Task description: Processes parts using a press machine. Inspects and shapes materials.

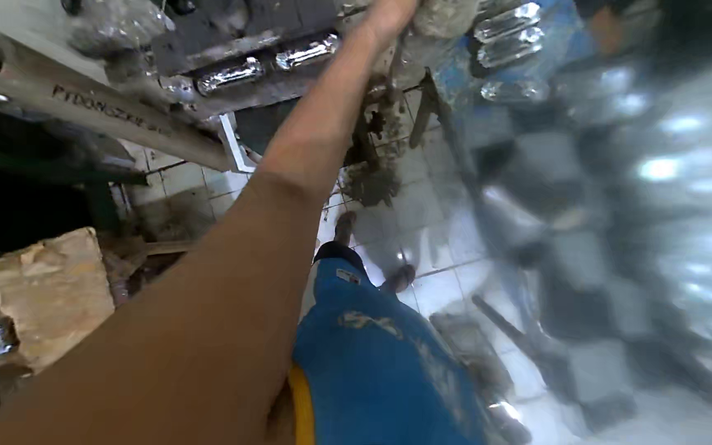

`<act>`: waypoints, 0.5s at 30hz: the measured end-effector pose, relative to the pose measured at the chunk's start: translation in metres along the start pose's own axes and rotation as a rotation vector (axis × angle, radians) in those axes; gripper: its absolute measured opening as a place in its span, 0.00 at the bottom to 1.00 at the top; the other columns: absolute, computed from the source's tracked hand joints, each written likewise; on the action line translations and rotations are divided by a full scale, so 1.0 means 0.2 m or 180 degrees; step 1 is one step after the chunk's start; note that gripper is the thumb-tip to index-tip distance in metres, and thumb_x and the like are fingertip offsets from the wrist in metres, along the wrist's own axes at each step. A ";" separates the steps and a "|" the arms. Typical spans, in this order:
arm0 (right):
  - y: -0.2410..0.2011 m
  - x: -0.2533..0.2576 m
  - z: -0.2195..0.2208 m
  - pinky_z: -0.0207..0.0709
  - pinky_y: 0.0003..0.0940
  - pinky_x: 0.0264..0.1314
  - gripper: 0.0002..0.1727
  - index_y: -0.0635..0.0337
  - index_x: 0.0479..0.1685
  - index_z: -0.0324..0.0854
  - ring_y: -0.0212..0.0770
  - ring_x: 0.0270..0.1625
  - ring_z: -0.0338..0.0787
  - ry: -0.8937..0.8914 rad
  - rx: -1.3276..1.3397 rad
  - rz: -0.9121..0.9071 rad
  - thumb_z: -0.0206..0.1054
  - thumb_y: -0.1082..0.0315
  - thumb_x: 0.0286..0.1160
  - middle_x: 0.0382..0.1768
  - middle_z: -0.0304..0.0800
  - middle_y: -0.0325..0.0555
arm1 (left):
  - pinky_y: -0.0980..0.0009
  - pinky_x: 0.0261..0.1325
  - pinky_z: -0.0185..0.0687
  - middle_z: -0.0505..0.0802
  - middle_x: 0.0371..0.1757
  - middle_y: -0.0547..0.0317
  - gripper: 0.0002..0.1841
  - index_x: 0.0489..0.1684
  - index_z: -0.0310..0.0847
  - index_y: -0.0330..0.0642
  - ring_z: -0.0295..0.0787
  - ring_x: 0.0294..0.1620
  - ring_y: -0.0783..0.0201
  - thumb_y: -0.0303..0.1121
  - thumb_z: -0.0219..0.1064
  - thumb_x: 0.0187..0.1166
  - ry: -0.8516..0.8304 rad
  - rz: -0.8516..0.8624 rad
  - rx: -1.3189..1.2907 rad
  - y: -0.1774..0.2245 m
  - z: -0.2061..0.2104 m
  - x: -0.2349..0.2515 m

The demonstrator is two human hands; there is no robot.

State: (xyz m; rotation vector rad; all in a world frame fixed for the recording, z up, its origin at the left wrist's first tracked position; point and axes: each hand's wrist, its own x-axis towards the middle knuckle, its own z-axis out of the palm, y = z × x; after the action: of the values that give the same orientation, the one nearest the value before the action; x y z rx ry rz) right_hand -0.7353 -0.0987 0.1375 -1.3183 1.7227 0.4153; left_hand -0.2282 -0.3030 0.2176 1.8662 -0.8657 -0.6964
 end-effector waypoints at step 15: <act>-0.91 0.91 0.40 0.79 0.66 0.66 0.18 0.64 0.64 0.87 0.65 0.58 0.91 -0.0195 -0.2190 -0.2050 0.57 0.66 0.89 0.53 0.93 0.66 | 0.32 0.85 0.55 0.81 0.80 0.50 0.12 0.51 0.93 0.47 0.68 0.85 0.41 0.40 0.66 0.81 0.0242 -0.0416 0.2149 -1.36 -0.90 -0.30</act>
State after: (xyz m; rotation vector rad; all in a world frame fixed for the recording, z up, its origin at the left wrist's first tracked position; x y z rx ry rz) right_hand -0.5415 -0.2178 -0.0067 -2.2200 1.0267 0.6826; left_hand -0.0528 -0.0771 0.0492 2.5477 -1.0149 -0.4286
